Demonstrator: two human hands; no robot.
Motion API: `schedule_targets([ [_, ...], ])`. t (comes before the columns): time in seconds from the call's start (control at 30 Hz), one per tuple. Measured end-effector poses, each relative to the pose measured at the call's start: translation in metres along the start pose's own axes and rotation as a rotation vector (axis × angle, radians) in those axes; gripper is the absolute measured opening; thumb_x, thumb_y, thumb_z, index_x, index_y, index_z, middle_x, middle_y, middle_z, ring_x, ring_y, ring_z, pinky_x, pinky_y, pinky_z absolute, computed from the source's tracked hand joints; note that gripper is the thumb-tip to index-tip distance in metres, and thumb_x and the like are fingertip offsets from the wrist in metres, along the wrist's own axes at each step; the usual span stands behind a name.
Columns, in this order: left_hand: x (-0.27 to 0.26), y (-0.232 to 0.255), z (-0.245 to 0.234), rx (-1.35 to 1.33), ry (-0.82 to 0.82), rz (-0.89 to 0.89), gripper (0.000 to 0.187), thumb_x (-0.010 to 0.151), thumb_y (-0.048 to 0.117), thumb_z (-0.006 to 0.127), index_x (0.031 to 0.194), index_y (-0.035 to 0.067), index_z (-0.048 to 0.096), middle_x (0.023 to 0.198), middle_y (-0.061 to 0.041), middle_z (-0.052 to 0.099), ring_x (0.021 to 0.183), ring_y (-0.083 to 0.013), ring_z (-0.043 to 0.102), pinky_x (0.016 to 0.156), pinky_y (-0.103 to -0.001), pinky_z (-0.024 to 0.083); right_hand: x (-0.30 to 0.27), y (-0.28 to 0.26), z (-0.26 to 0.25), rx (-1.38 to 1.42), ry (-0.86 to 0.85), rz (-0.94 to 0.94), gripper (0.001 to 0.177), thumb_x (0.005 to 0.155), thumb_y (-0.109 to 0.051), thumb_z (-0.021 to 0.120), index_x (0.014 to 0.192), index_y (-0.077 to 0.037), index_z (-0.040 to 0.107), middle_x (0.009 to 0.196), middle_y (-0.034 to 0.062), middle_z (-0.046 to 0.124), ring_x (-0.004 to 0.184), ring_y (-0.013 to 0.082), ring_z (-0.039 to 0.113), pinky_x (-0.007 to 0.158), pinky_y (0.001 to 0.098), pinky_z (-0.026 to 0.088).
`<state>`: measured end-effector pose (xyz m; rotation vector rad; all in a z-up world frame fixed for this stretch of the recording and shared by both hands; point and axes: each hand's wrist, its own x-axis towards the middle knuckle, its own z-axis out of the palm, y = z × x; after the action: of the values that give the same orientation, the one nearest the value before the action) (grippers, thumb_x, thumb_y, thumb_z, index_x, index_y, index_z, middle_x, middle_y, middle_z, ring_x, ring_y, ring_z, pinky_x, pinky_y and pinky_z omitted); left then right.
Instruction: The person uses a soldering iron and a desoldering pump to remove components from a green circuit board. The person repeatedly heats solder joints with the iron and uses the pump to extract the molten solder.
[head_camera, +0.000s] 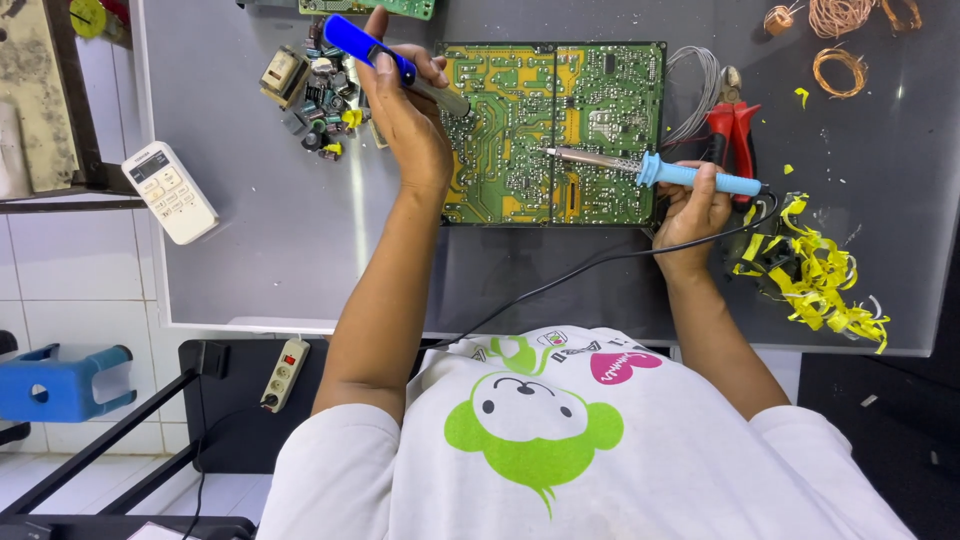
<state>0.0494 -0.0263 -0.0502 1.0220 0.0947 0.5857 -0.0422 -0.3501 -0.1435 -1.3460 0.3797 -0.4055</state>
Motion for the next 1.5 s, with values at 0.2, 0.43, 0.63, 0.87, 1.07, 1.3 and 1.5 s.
schedule_targets([
  [0.2,-0.001,0.002,0.003,0.026,-0.054,-0.031,0.059,0.118,0.046,0.051,0.162,0.007,0.047,0.096,-0.007,0.061,0.083,-0.019,0.06,0.098,-0.043,0.057,0.001,0.003,-0.002,0.042,0.01,0.027,0.039,0.112,-0.043,0.056,0.102,-0.007,0.07,0.089,0.0068,0.07,0.078,0.0149,0.067,0.077,0.0279,0.059],
  [0.43,-0.004,0.004,0.002,0.043,-0.087,-0.035,0.059,0.118,0.047,0.052,0.162,0.007,0.048,0.099,-0.006,0.061,0.086,-0.0186,0.059,0.099,-0.042,0.056,-0.001,0.0,-0.001,0.022,-0.007,-0.004,0.039,0.113,-0.041,0.055,0.103,-0.006,0.069,0.09,0.0068,0.069,0.079,0.0152,0.066,0.077,0.028,0.059],
  [0.63,-0.003,0.005,0.004,0.028,-0.108,-0.004,0.06,0.119,0.048,0.052,0.16,0.006,0.048,0.098,-0.007,0.061,0.085,-0.0188,0.059,0.096,-0.041,0.057,0.0,0.002,-0.004,0.031,-0.001,0.02,0.039,0.113,-0.041,0.054,0.103,-0.007,0.07,0.09,0.0071,0.069,0.077,0.0148,0.066,0.075,0.0277,0.058],
  [0.87,-0.004,0.004,0.005,0.088,-0.12,-0.044,0.056,0.119,0.045,0.049,0.16,0.007,0.05,0.099,-0.006,0.059,0.085,-0.0183,0.056,0.092,-0.038,0.056,0.0,0.002,-0.004,0.01,-0.01,-0.001,0.039,0.113,-0.042,0.055,0.104,-0.008,0.07,0.097,0.0072,0.072,0.079,0.016,0.067,0.076,0.0292,0.059],
  [1.07,-0.009,0.002,0.006,0.258,-0.281,0.025,0.048,0.122,0.036,0.05,0.162,0.01,0.046,0.11,-0.004,0.059,0.096,-0.0181,0.059,0.096,-0.035,0.055,-0.001,0.0,-0.002,-0.003,-0.016,-0.013,0.04,0.113,-0.043,0.054,0.104,-0.008,0.069,0.097,0.0071,0.071,0.079,0.0161,0.066,0.076,0.0289,0.058],
  [1.3,-0.013,0.011,0.011,0.438,-0.427,0.156,0.034,0.128,0.029,0.046,0.159,0.015,0.048,0.119,-0.003,0.064,0.109,-0.0184,0.067,0.106,-0.036,0.057,0.0,0.001,-0.003,-0.01,-0.012,-0.01,0.04,0.113,-0.044,0.054,0.103,-0.008,0.07,0.093,0.0066,0.071,0.078,0.0159,0.067,0.076,0.0286,0.059],
  [1.5,-0.008,0.016,-0.001,0.094,-0.285,0.037,0.034,0.122,0.026,0.055,0.15,0.007,0.059,0.11,-0.005,0.066,0.103,-0.0192,0.064,0.1,-0.036,0.054,-0.001,-0.001,-0.001,0.0,-0.02,-0.014,0.041,0.113,-0.045,0.055,0.102,-0.008,0.07,0.089,0.0056,0.069,0.079,0.0157,0.067,0.078,0.0287,0.059],
])
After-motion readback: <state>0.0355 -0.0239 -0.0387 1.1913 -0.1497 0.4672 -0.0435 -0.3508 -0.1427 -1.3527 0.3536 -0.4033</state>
